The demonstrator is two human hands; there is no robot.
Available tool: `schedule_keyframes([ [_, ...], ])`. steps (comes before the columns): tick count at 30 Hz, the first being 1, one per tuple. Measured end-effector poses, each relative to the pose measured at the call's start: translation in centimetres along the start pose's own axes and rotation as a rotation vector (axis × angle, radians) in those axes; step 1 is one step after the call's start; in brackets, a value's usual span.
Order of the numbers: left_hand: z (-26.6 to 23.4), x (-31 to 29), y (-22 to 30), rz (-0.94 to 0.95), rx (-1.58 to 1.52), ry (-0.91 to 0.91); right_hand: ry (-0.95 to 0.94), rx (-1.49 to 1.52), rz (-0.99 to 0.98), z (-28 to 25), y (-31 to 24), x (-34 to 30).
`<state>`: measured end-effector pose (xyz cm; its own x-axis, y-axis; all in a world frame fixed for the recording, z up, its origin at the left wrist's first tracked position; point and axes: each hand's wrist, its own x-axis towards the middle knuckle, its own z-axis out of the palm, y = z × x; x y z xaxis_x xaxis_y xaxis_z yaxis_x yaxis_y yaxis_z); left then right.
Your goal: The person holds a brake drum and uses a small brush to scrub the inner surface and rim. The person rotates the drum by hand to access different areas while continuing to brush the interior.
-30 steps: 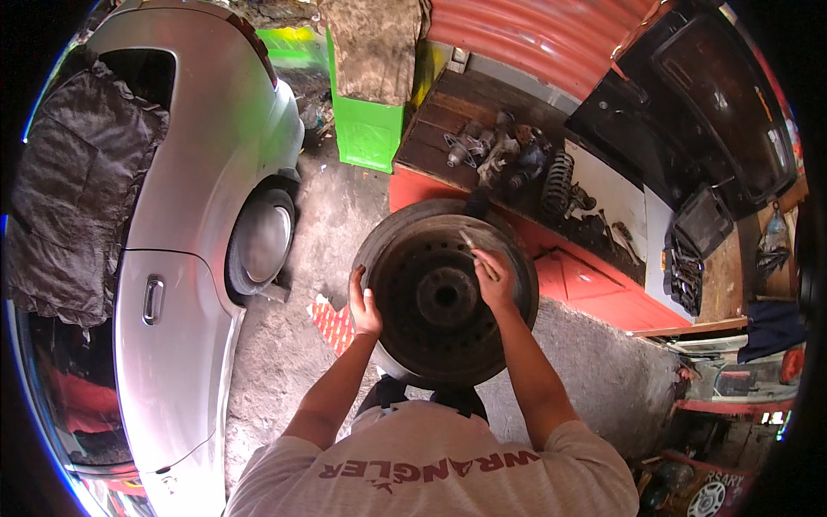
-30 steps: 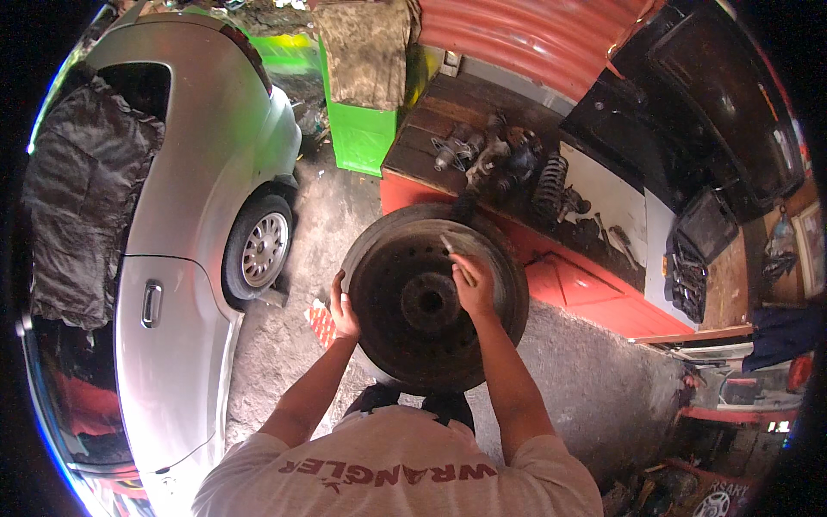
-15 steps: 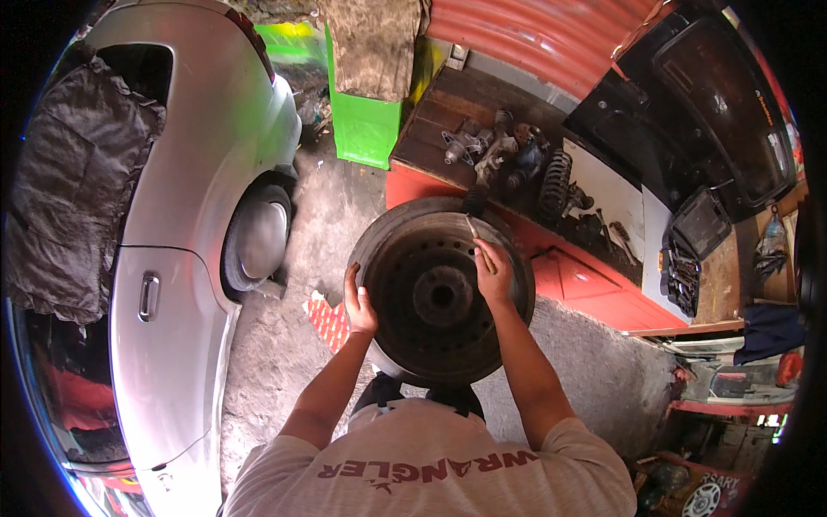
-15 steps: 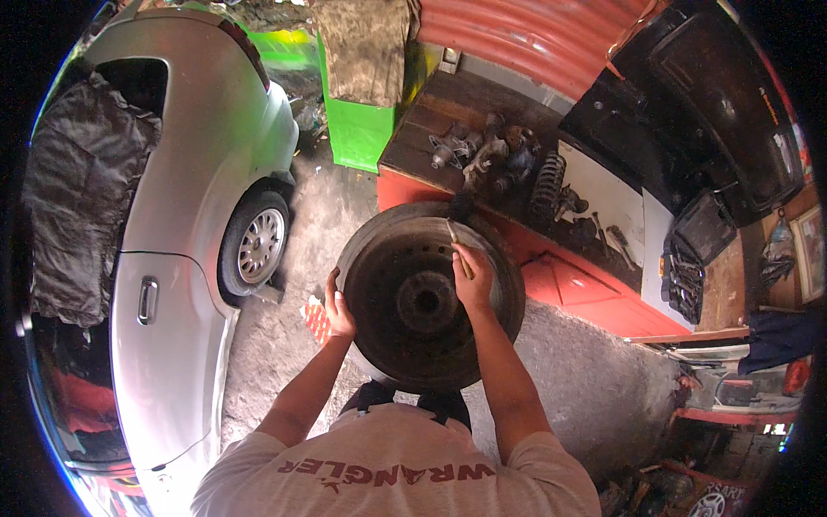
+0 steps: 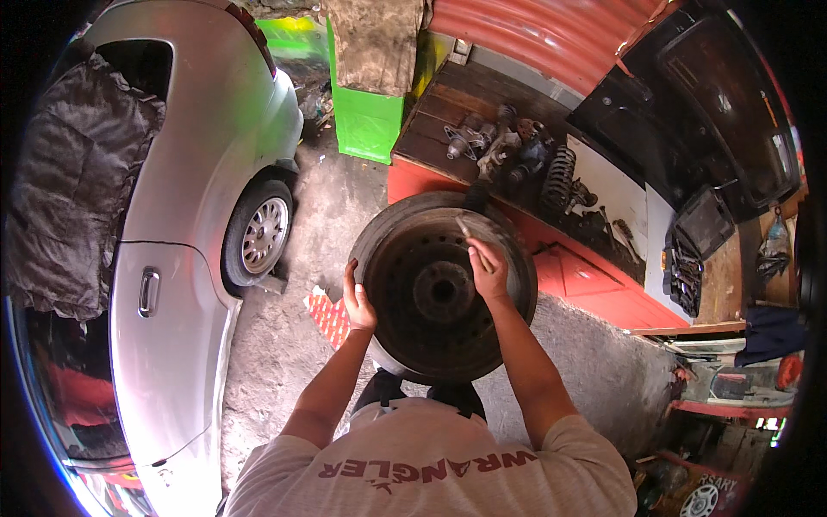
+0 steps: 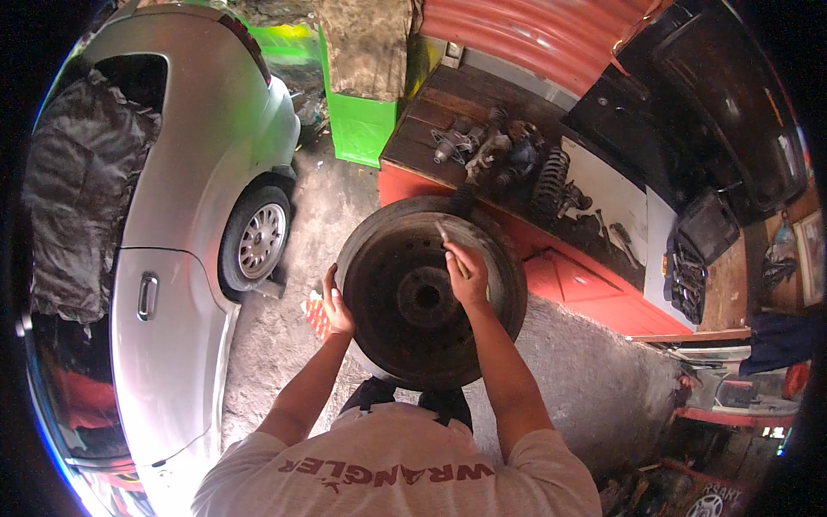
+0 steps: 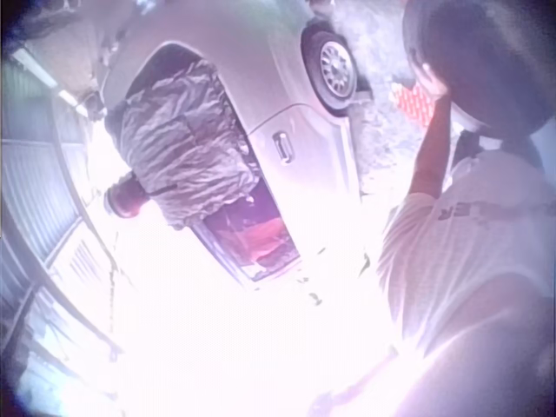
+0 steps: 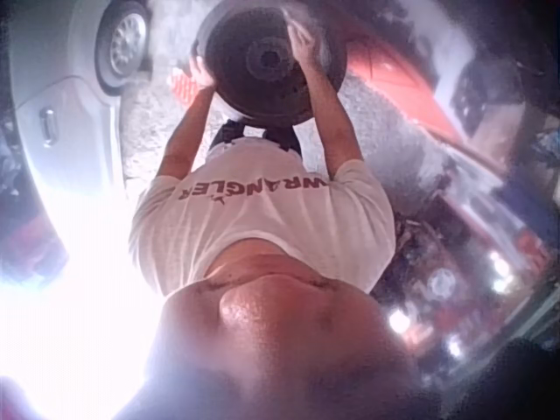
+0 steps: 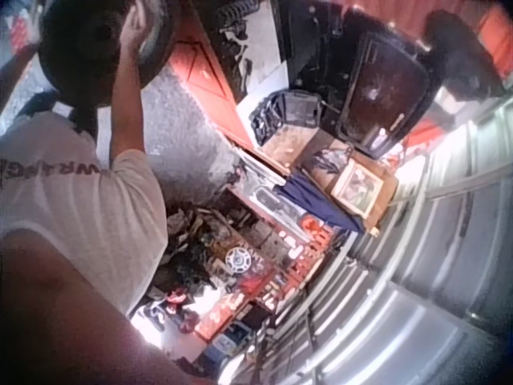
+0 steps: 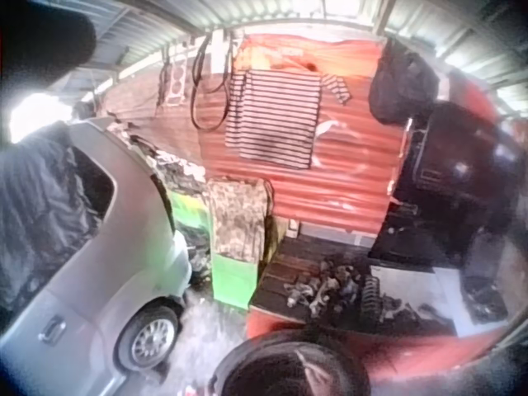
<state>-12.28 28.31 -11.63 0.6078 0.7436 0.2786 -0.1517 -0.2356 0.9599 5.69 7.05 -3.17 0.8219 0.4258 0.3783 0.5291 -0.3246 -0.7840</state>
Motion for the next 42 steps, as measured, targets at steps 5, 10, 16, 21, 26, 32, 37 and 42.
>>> schedule_keyframes([
  [5, -0.1, 0.2, 0.2, 0.001, 0.036, -0.039, 0.043, -0.080, -0.101, 0.8, 0.1, 1.2],
  [10, -0.1, 0.1, -0.1, -0.015, 0.018, -0.019, -0.210, -0.071, -0.204, 1.2, -0.9, -0.3],
  [16, -0.3, -0.1, -0.5, -0.013, 0.044, -0.030, 0.036, -0.155, -0.123, 0.9, -0.4, 0.3],
  [21, 0.0, 0.1, -0.2, 0.005, 0.001, -0.030, -0.111, -0.136, -0.196, 2.4, -0.9, 0.6],
  [26, -0.2, 0.0, 0.4, -0.010, 0.020, -0.051, -0.120, -0.046, -0.212, 1.0, -0.7, 0.7],
  [32, -0.1, 0.1, 0.4, -0.015, 0.031, -0.034, -0.093, -0.142, -0.255, 1.0, -1.5, 2.8],
  [37, -0.2, 0.3, 0.5, 0.014, 0.036, -0.048, -0.260, -0.064, -0.289, 1.1, 0.0, 1.0],
  [42, -0.1, 0.3, 0.9, 0.011, 0.043, -0.044, -0.116, 0.021, -0.128, 0.5, -0.3, 1.4],
])
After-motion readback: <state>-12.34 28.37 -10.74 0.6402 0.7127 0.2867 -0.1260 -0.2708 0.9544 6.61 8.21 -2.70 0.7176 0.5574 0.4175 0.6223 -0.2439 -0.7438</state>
